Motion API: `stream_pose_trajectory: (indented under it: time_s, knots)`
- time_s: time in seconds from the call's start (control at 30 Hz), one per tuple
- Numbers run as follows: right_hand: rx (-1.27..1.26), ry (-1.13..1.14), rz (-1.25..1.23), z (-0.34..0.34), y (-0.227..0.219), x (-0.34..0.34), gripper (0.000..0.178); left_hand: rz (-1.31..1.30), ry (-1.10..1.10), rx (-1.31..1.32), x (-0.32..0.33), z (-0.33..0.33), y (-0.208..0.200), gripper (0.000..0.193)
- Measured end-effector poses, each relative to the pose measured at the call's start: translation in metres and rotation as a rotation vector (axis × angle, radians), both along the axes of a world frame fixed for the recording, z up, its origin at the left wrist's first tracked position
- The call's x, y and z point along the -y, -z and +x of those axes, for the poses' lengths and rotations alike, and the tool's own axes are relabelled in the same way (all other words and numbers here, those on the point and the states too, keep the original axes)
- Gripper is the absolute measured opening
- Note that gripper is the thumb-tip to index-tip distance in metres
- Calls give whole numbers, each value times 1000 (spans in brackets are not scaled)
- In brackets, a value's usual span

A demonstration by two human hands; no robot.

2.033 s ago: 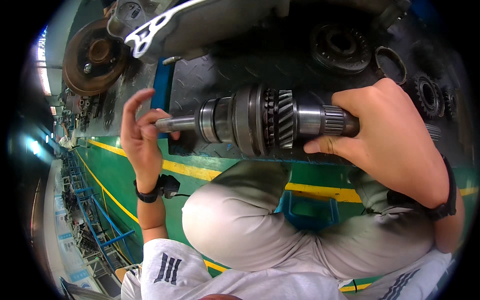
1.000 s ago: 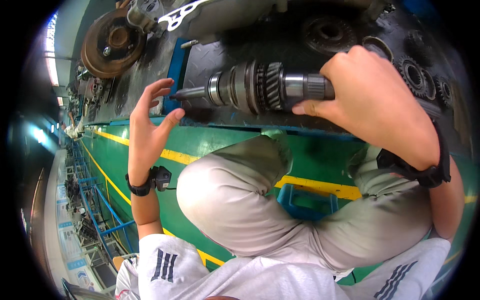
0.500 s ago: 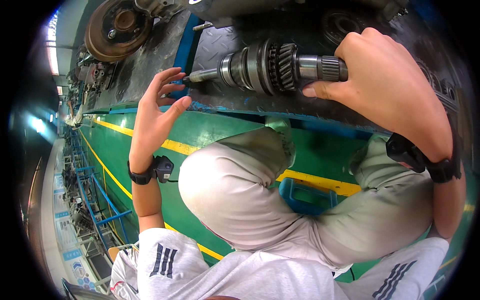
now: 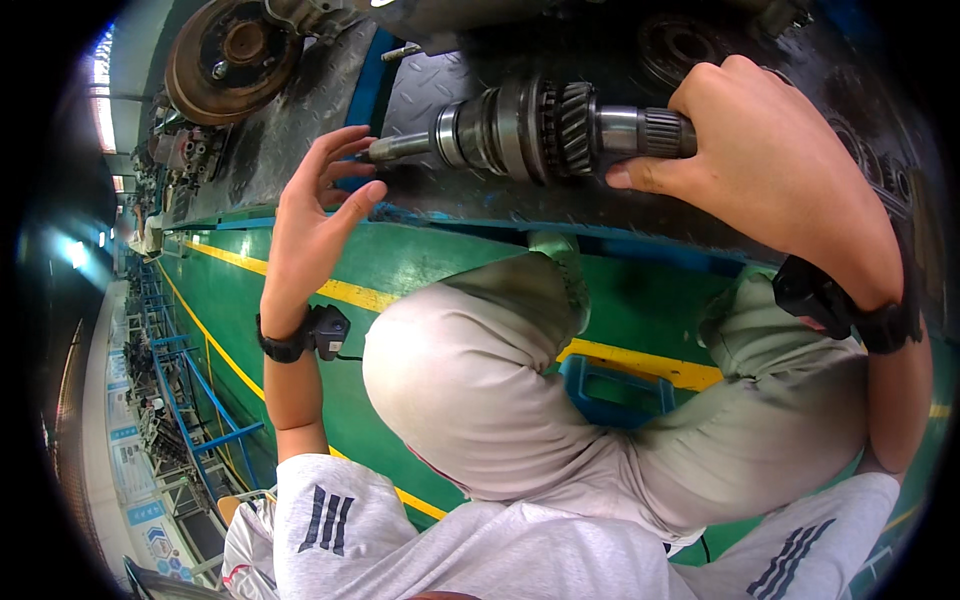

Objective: The person removes gears and synchronization components from a transmission shaft by hand and places them on a metal workbench.

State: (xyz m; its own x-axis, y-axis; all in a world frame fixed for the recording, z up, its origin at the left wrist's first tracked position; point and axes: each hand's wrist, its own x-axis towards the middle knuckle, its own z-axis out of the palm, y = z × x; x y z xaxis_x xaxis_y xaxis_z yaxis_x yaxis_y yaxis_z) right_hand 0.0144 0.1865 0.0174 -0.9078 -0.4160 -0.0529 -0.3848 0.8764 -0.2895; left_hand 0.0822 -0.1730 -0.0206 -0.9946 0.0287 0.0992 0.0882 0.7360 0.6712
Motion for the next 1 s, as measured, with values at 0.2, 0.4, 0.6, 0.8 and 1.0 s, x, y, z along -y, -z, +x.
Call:
stream_pose_trajectory:
  time_s: [0.2,0.4,0.6,0.8,1.0]
  knots:
    - [95,-27,35,-7,0,-3,50,82,1,-13,-4,-9,3,47]
    - [134,-44,-58,-5,5,-2,47,96,68,-149,6,-18,2,32]
    - [133,-99,-69,-6,11,-2,42,138,269,-358,10,-23,12,38]
    - [134,-116,-42,-7,9,1,42,65,312,-635,8,-36,30,32]
    - [101,-125,-49,-6,23,-6,41,86,406,-784,13,-44,42,38]
